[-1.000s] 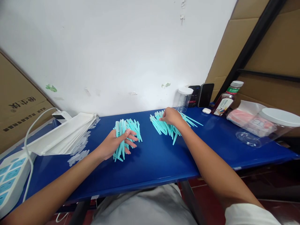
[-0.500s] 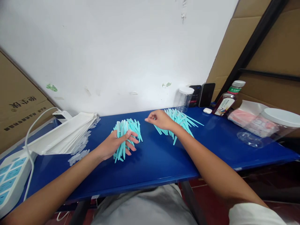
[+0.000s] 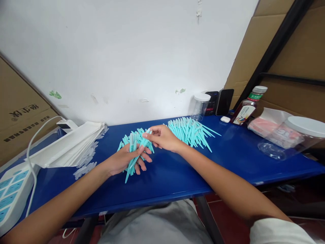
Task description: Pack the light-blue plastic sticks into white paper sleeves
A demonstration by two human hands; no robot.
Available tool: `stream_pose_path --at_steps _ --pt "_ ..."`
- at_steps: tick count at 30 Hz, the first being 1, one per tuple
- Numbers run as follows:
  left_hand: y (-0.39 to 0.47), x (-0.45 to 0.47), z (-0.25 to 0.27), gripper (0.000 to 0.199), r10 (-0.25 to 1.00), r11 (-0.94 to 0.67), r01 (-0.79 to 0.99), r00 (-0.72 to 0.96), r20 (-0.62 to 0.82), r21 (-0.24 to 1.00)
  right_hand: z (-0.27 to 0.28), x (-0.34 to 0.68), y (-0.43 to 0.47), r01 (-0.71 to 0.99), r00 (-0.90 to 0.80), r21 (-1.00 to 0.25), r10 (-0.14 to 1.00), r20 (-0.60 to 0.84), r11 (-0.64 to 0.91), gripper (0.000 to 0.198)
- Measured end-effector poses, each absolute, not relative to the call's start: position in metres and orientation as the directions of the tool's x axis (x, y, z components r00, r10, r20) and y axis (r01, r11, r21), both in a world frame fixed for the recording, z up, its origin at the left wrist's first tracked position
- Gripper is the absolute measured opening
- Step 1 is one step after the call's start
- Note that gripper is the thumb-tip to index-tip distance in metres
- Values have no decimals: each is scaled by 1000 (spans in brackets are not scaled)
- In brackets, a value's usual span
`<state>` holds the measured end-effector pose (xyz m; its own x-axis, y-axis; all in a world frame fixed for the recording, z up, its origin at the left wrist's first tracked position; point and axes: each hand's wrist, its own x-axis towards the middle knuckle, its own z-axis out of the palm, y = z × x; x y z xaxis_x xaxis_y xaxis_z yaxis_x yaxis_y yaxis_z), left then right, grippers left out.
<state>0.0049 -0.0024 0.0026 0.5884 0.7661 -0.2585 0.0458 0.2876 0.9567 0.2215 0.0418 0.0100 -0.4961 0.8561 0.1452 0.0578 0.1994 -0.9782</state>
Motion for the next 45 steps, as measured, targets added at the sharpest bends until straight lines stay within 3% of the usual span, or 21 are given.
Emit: stream_pose_path --at_steps 5,13,18,29,37,40,45 --pt "0 2 3 56 809 268 86 520 -272 960 13 232 53 63 -460 -978 875 149 200 48" --pt "3 -1 0 53 858 168 38 487 -165 985 16 238 60 18 -456 -989 881 125 150 50" --pt "3 0 0 51 862 164 33 481 -159 986 15 243 66 -17 -515 -991 849 120 130 49" --pt "5 -1 -4 54 856 170 63 485 -178 984 13 234 59 15 -344 -988 928 139 153 51" --pt "0 4 -5 59 846 89 152 510 -156 984 20 227 48 42 -423 -987 898 123 155 52" --pt "-2 6 -2 63 846 101 201 498 -190 975 29 248 59 91 -449 -984 888 96 153 53" --pt "-4 6 5 65 866 92 246 459 -199 965 40 314 91 350 -593 -920 802 -71 178 52"
